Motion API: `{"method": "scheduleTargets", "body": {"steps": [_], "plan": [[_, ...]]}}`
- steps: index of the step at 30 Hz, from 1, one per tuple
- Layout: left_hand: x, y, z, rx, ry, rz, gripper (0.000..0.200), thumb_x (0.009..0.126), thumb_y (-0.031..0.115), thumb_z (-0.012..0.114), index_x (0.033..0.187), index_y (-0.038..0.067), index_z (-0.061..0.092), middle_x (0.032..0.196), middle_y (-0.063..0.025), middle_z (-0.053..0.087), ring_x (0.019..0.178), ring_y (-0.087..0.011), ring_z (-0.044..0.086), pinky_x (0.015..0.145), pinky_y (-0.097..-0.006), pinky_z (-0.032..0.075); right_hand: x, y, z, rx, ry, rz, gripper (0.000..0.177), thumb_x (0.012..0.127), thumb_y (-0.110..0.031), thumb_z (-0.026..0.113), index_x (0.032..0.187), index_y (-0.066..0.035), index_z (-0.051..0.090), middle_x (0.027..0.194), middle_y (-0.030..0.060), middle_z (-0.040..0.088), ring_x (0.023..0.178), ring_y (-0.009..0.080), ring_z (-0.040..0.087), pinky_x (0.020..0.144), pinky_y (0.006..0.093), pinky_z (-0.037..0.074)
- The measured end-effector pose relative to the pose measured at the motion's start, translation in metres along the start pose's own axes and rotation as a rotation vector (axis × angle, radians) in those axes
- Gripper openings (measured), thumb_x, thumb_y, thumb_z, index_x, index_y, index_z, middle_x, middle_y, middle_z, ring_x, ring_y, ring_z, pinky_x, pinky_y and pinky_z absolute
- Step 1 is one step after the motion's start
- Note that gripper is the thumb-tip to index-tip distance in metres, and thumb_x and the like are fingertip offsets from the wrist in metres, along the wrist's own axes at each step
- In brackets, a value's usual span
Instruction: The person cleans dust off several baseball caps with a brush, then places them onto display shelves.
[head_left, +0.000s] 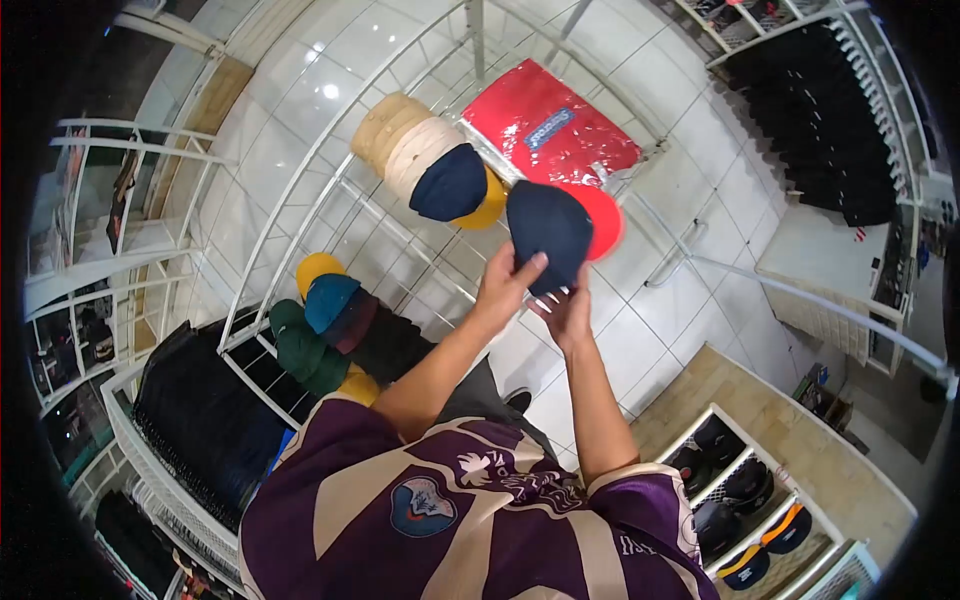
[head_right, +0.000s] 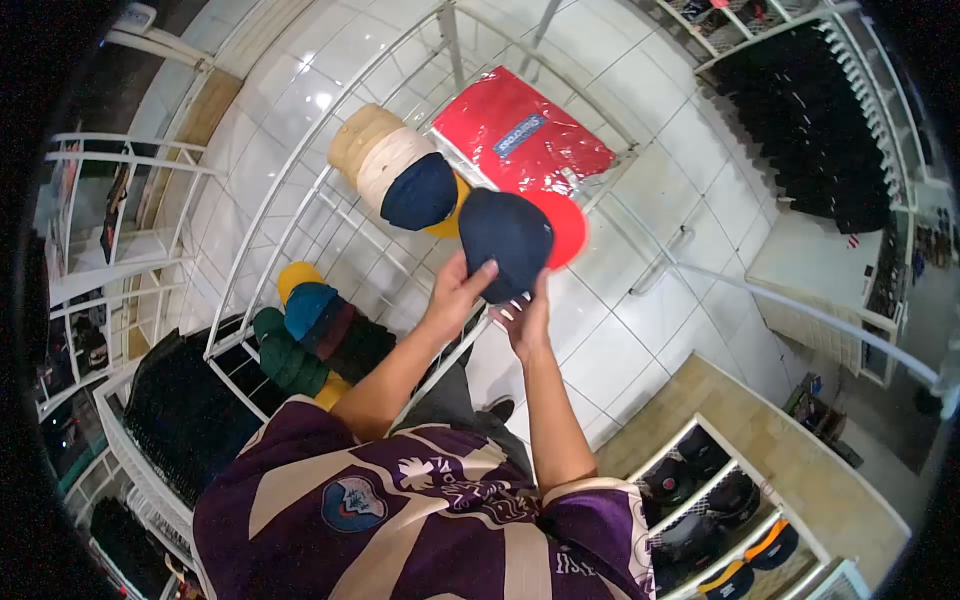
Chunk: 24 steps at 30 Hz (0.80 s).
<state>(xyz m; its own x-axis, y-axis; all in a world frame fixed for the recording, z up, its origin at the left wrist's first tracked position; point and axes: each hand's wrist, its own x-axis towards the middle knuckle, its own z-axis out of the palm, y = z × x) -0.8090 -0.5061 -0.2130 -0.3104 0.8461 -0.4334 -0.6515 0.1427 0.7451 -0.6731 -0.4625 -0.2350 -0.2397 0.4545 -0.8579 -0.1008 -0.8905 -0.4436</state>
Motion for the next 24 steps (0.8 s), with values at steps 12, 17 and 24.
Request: {"method": "scheduleTargets", "body": {"steps": [12, 17, 24], "plan": [[-0.106, -0.025, 0.089, -0.17, -0.729, -0.443, 0.055, 0.104, 0.025, 0.06, 0.15, 0.002, 0.041, 0.15, -0.0111, 0.05, 0.131, -0.0244, 0.056, 0.113, -0.0425, 0.043, -0.202, -0.044, -0.16, 0.652, -0.158, -0.608, 0.057, 0.108, -0.046, 0.045, 0.142, 0.0, 0.052, 0.139, 0.0167, 0.061, 0.125, 0.0305, 0.061, 0.107, 0.0458, 0.049], [-0.176, -0.047, 0.186, 0.134, -0.84, -0.487, 0.051, 0.107, 0.038, 0.052, 0.141, 0.0, 0.054, 0.137, -0.0088, 0.063, 0.126, -0.0171, 0.059, 0.107, -0.0339, 0.045, -0.309, 0.025, -0.255, 0.683, -0.032, -0.784, 0.051, 0.107, -0.041, 0.05, 0.136, 0.001, 0.057, 0.131, 0.0154, 0.065, 0.116, 0.0255, 0.066, 0.101, 0.0387, 0.053], [-0.31, -0.137, 0.319, 0.566, -1.287, -0.547, 0.039, 0.103, 0.033, 0.059, 0.124, 0.001, 0.067, 0.113, -0.0037, 0.072, 0.103, -0.0099, 0.065, 0.092, -0.0247, 0.048, -0.452, 0.153, -0.388, 0.735, 0.55, -0.976, 0.041, 0.105, -0.032, 0.057, 0.131, 0.0, 0.063, 0.121, 0.0101, 0.07, 0.109, 0.0178, 0.068, 0.097, 0.032, 0.053]]}}
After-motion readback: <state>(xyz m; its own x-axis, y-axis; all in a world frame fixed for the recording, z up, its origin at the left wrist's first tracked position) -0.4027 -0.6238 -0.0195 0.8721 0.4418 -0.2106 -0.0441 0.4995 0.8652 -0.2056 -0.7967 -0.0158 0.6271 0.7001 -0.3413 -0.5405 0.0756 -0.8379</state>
